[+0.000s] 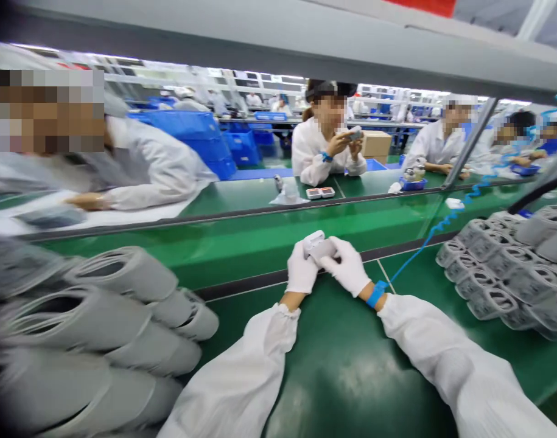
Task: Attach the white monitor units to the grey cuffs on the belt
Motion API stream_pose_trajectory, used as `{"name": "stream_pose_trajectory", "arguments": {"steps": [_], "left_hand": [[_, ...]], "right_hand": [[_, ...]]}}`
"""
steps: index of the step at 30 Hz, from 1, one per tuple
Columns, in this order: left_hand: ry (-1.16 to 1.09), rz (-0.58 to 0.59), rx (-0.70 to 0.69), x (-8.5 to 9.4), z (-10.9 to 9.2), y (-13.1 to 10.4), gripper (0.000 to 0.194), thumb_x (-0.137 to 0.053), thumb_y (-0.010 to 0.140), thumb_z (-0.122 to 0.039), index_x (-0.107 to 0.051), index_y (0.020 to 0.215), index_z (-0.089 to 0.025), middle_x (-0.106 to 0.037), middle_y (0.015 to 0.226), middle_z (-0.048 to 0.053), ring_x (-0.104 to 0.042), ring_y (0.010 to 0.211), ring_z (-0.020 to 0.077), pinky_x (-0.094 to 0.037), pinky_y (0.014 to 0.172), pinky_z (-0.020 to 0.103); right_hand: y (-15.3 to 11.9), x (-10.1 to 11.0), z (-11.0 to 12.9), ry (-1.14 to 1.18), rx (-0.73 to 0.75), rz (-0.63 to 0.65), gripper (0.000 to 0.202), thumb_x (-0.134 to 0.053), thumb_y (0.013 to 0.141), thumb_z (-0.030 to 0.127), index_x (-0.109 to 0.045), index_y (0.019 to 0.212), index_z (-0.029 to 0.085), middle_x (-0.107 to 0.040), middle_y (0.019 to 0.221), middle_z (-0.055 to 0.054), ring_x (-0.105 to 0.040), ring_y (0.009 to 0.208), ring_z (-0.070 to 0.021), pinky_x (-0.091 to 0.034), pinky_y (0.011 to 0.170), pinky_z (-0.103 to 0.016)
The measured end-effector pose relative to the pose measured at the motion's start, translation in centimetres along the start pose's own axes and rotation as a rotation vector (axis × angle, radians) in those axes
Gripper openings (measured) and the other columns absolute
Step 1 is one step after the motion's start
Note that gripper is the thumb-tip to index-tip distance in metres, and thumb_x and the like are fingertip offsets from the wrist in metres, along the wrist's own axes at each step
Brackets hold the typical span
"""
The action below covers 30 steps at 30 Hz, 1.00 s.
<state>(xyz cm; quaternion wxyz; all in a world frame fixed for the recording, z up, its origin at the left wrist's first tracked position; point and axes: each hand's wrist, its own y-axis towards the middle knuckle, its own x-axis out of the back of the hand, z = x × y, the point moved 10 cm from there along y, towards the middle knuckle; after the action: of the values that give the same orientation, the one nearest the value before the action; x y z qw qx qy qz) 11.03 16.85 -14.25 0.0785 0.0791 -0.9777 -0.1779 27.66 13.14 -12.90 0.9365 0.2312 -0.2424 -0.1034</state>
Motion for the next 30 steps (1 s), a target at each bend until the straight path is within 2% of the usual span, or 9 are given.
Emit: {"name": "stream_pose_trajectory", "arguments": {"steps": [2, 5, 7, 9, 12, 15, 18, 24, 30], "left_hand": [[0.033, 0.027, -0.024, -0.1, 0.0, -0.4, 0.044, -0.061, 0.083, -0.012, -0.068, 0.125, -0.021, -0.072, 0.124, 0.007, -0.067, 0.117, 0.0257, -0.051, 0.109, 0.042], [0.066, 0.062, -0.053, -0.3, 0.3, 0.0, 0.054, -0.058, 0.081, -0.012, -0.062, 0.134, -0.020, -0.066, 0.138, 0.009, -0.061, 0.129, 0.0288, -0.044, 0.117, 0.045], [0.114, 0.062, -0.076, -0.4, 0.3, 0.4, 0.063, -0.059, 0.082, -0.013, -0.055, 0.144, -0.020, -0.059, 0.148, 0.010, -0.053, 0.139, 0.0302, -0.038, 0.122, 0.045], [0.218, 0.058, -0.092, -0.6, 0.2, 0.6, 0.067, -0.060, 0.085, -0.016, -0.050, 0.151, -0.018, -0.055, 0.152, 0.013, -0.056, 0.137, 0.0319, -0.041, 0.120, 0.047], [0.304, 0.084, -0.011, -0.8, 0.7, 0.6, 0.064, -0.058, 0.089, -0.021, -0.048, 0.153, -0.014, -0.054, 0.152, 0.018, -0.065, 0.124, 0.0344, -0.047, 0.114, 0.053], [0.289, 0.086, 0.072, -0.7, 1.2, 0.5, 0.058, -0.053, 0.092, -0.019, -0.051, 0.149, -0.010, -0.061, 0.143, 0.021, -0.068, 0.119, 0.0324, -0.051, 0.111, 0.051], [0.267, 0.095, 0.069, -0.8, 1.2, 0.5, 0.054, -0.051, 0.092, -0.016, -0.054, 0.146, -0.011, -0.065, 0.139, 0.019, -0.067, 0.122, 0.0286, -0.054, 0.108, 0.044], [0.225, 0.110, 0.089, -0.5, 1.5, 0.9, 0.049, -0.052, 0.092, -0.017, -0.057, 0.141, -0.012, -0.065, 0.139, 0.018, -0.065, 0.125, 0.0304, -0.050, 0.111, 0.048], [0.131, 0.102, 0.106, -2.0, 0.7, 0.8, 0.044, -0.054, 0.096, -0.020, -0.058, 0.139, -0.011, -0.064, 0.140, 0.019, -0.065, 0.123, 0.0300, -0.045, 0.115, 0.050]], "right_hand": [[-0.3, -1.4, 1.0, -0.058, 0.015, 0.063, 0.080, -0.079, 0.078, 0.046, -0.055, 0.150, 0.020, -0.061, 0.143, -0.012, -0.060, 0.127, -0.0283, -0.047, 0.110, -0.040], [1.1, -2.3, 0.3, -0.150, -0.041, 0.074, 0.087, -0.085, 0.074, 0.045, -0.053, 0.152, 0.022, -0.067, 0.134, -0.010, -0.065, 0.121, -0.0272, -0.051, 0.107, -0.038], [2.9, -2.1, -0.8, -0.191, -0.097, 0.052, 0.081, -0.087, 0.073, 0.047, -0.059, 0.146, 0.024, -0.070, 0.130, -0.006, -0.067, 0.118, -0.0247, -0.052, 0.105, -0.034], [4.9, -1.3, -2.1, -0.225, -0.174, -0.003, 0.073, -0.085, 0.076, 0.048, -0.062, 0.140, 0.024, -0.071, 0.128, -0.006, -0.068, 0.117, -0.0234, -0.053, 0.104, -0.032], [8.1, -0.8, -3.7, -0.274, -0.279, -0.087, 0.060, -0.080, 0.080, 0.047, -0.063, 0.131, 0.020, -0.074, 0.118, -0.007, -0.071, 0.108, -0.0251, -0.056, 0.097, -0.035], [11.3, -1.8, -4.9, -0.309, -0.334, -0.128, 0.049, -0.078, 0.084, 0.043, -0.062, 0.122, 0.016, -0.073, 0.110, -0.009, -0.071, 0.100, -0.0246, -0.058, 0.088, -0.035], [13.3, -3.3, -5.8, -0.343, -0.340, -0.124, 0.047, -0.078, 0.088, 0.037, -0.061, 0.124, 0.013, -0.069, 0.119, -0.012, -0.070, 0.099, -0.0221, -0.059, 0.085, -0.034], [13.7, -4.9, -6.0, -0.458, -0.275, -0.073, 0.036, -0.064, 0.102, 0.040, -0.062, 0.129, 0.015, -0.065, 0.123, -0.010, -0.067, 0.105, -0.0222, -0.059, 0.091, -0.042], [13.3, -3.4, -3.2, -0.519, -0.138, -0.039, 0.069, -0.077, 0.087, 0.029, -0.050, 0.148, 0.009, -0.065, 0.132, -0.018, -0.065, 0.116, -0.0293, -0.054, 0.103, -0.044]]}}
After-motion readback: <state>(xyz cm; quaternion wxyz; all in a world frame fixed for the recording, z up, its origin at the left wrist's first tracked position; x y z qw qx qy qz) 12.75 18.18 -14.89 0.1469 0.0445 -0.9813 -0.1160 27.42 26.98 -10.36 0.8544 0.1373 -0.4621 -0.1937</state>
